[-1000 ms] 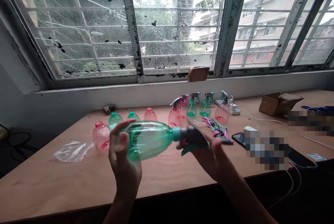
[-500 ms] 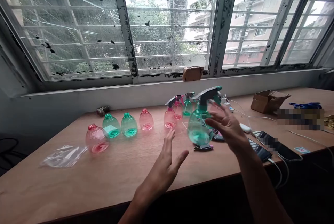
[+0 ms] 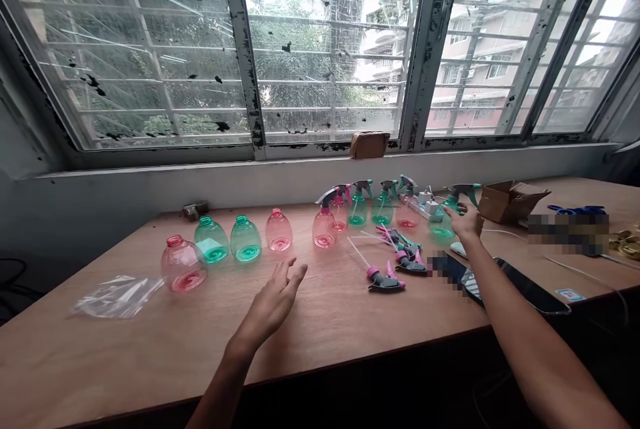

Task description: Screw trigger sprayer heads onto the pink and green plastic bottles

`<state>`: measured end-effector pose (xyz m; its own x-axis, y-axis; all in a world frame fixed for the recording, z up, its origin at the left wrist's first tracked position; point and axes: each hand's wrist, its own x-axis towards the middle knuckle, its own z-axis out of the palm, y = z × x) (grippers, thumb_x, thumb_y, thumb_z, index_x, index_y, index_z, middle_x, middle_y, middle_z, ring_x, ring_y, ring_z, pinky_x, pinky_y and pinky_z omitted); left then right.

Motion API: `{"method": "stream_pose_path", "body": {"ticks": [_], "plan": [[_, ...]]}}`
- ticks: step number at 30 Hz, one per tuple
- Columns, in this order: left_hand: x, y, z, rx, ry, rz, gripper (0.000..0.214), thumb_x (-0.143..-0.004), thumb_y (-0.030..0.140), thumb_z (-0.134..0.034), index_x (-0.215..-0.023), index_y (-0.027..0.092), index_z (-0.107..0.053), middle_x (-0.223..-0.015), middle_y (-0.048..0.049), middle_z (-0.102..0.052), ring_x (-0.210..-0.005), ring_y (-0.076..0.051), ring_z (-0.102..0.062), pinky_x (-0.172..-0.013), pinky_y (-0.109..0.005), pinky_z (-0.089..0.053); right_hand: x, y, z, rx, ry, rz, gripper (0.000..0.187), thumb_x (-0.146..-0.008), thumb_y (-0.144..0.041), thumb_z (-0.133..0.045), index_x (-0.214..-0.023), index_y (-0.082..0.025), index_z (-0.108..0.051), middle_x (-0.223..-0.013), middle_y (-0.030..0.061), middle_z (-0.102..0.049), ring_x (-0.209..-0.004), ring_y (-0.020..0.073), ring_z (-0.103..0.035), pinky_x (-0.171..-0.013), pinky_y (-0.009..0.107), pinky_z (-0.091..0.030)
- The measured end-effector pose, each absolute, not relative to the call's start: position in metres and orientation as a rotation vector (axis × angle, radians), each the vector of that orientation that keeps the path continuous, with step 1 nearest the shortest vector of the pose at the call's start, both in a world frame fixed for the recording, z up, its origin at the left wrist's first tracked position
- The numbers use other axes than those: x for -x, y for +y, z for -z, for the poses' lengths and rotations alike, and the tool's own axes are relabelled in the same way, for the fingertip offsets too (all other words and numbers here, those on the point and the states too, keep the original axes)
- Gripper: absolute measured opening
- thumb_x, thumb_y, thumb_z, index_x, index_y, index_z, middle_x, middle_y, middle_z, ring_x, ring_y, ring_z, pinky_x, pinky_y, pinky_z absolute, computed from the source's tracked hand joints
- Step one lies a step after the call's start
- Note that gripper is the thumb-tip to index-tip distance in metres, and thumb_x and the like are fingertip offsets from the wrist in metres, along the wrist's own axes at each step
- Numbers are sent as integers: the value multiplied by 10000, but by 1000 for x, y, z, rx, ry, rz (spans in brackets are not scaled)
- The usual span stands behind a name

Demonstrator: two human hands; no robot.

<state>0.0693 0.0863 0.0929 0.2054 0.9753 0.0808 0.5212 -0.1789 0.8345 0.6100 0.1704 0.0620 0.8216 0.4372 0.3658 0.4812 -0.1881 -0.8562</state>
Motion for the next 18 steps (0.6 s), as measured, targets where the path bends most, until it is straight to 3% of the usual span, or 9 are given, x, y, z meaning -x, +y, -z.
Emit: {"method": "stream_pose_path", "body": {"ticks": [6,18], "plan": [[-62,93,-92,-1794,1390,-860,483,-1114,469,-706,-1518,211,-650,-1582,-145,-659,-1372,-351,-692,-1188,-631,-529,-618,176,-39,1909,-795,69,366,-1097,-350,-778,-1426,-206,-706,-1467,122,-717,-1222,318,-754,-1015,539,-660],[-64,98,-87,-1839,1380,-822,477,-1114,468,-708,-1512,211,-653,-1588,-146,-656,-1334,-337,-713,-1180,-615,-539,-580,212,-44,1896,-964,86,404,-1092,-355,-784,-1455,-204,-689,-1486,127,-703,-1237,328,-748,-1022,550,-656]]}}
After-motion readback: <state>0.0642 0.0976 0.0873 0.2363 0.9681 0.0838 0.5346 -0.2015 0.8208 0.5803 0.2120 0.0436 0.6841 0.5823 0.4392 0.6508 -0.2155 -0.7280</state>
